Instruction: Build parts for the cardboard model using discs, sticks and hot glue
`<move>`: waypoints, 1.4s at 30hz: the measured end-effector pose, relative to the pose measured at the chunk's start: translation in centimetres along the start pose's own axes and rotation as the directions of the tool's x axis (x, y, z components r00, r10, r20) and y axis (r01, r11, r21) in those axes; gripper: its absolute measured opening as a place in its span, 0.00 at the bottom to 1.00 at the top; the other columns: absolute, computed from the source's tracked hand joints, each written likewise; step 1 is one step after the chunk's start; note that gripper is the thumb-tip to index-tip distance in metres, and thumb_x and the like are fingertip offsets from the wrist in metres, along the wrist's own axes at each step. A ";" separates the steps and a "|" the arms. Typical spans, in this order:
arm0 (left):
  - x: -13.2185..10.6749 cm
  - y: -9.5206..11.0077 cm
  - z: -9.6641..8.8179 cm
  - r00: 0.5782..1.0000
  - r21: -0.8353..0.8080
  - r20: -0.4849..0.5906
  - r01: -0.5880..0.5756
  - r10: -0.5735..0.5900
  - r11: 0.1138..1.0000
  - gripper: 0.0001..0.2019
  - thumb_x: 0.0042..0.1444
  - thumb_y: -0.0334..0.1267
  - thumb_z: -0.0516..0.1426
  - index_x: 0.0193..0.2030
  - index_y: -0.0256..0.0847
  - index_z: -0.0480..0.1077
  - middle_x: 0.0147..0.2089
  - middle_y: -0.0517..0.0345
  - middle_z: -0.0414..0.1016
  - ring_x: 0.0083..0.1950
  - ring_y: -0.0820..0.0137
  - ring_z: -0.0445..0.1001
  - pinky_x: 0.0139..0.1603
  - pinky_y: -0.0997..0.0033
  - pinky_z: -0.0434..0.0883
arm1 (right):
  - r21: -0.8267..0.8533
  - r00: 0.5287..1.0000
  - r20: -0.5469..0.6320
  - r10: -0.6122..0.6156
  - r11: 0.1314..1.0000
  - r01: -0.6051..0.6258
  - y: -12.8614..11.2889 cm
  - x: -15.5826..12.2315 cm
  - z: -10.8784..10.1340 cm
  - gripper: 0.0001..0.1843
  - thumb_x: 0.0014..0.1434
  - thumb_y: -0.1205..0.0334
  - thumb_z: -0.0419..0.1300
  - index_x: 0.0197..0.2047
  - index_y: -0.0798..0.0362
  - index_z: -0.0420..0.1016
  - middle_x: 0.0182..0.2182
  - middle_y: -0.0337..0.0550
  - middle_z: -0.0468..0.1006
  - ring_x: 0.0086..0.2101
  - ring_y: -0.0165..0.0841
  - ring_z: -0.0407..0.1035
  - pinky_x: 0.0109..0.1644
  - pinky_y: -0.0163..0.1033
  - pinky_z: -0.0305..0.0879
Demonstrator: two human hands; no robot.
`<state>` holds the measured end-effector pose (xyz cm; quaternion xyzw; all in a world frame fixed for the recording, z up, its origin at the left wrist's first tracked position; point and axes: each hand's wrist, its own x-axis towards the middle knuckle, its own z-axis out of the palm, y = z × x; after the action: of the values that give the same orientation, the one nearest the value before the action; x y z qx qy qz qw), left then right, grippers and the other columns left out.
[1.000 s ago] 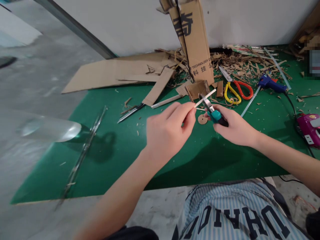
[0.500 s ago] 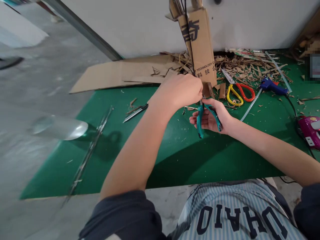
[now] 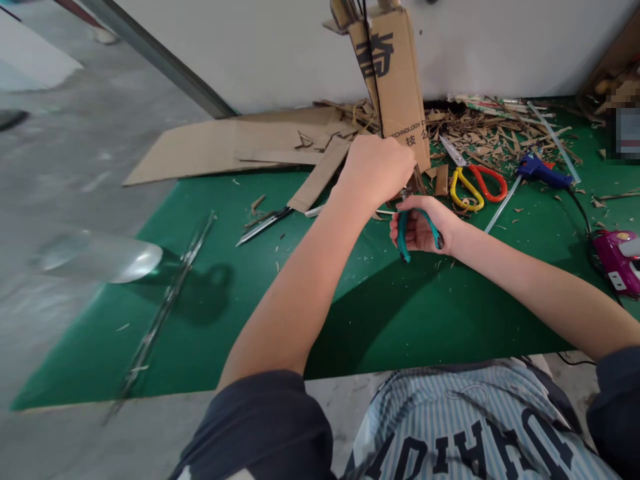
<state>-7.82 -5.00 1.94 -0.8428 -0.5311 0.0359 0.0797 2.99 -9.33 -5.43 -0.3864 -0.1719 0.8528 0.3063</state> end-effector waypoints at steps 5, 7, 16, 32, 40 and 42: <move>0.6 -0.2 0.9 0.999 0.012 -0.044 0.015 -0.014 1.000 0.21 0.69 0.33 0.44 0.55 0.31 0.76 0.49 0.33 0.81 0.54 0.48 0.80 0.51 0.57 0.71 | -0.020 1.000 -0.027 -0.004 1.000 0.004 -0.1 0.2 0.3 0.07 0.64 0.63 0.56 0.32 0.52 0.67 0.21 0.40 0.72 0.22 0.31 0.68 0.29 0.37 0.71; 0.7 -0.3 1.1 0.998 0.009 -0.058 0.029 -0.028 1.000 0.20 0.69 0.32 0.44 0.56 0.32 0.75 0.49 0.34 0.82 0.53 0.50 0.81 0.50 0.58 0.71 | -0.026 1.000 -0.030 -0.002 1.000 0.001 -0.1 0.1 0.5 0.09 0.65 0.63 0.55 0.31 0.52 0.67 0.21 0.39 0.71 0.22 0.31 0.68 0.28 0.37 0.71; 0.6 -0.4 1.2 0.995 0.035 -0.100 -0.020 0.023 0.999 0.20 0.69 0.34 0.45 0.54 0.37 0.77 0.44 0.38 0.83 0.49 0.53 0.81 0.47 0.60 0.72 | -0.047 0.999 -0.050 0.008 0.999 -0.010 0.0 -0.1 1.0 0.12 0.68 0.61 0.57 0.31 0.51 0.64 0.19 0.37 0.69 0.20 0.30 0.65 0.26 0.36 0.69; 0.5 -0.9 0.8 0.996 -0.072 -0.074 0.040 -0.046 0.997 0.20 0.70 0.39 0.45 0.53 0.39 0.76 0.46 0.39 0.81 0.54 0.51 0.77 0.53 0.56 0.68 | 0.008 1.000 -0.007 0.013 1.000 -0.013 0.4 0.5 1.0 0.15 0.65 0.60 0.57 0.28 0.48 0.59 0.16 0.33 0.60 0.18 0.28 0.55 0.19 0.34 0.60; -1.8 -2.0 -2.9 0.994 -0.082 -0.003 0.113 -0.114 0.990 0.28 0.72 0.48 0.40 0.56 0.32 0.75 0.55 0.35 0.79 0.54 0.54 0.74 0.56 0.56 0.66 | -0.068 0.999 0.044 -0.018 0.997 0.021 0.7 0.1 0.2 0.12 0.65 0.58 0.60 0.30 0.51 0.67 0.22 0.39 0.71 0.23 0.31 0.68 0.30 0.38 0.72; -2.4 -2.7 -4.1 0.990 -0.157 0.024 0.143 -0.141 0.977 0.29 0.73 0.50 0.39 0.52 0.34 0.76 0.52 0.41 0.79 0.50 0.59 0.72 0.55 0.59 0.65 | -0.088 0.998 0.056 -0.030 0.995 0.035 0.9 -0.3 0.2 0.10 0.66 0.59 0.59 0.33 0.52 0.71 0.26 0.41 0.76 0.27 0.31 0.72 0.35 0.39 0.75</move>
<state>-10.67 -6.40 6.43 -0.8062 -0.5915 -0.0067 0.0114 2.67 -10.22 -5.58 -0.3736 -0.2243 0.8495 0.2976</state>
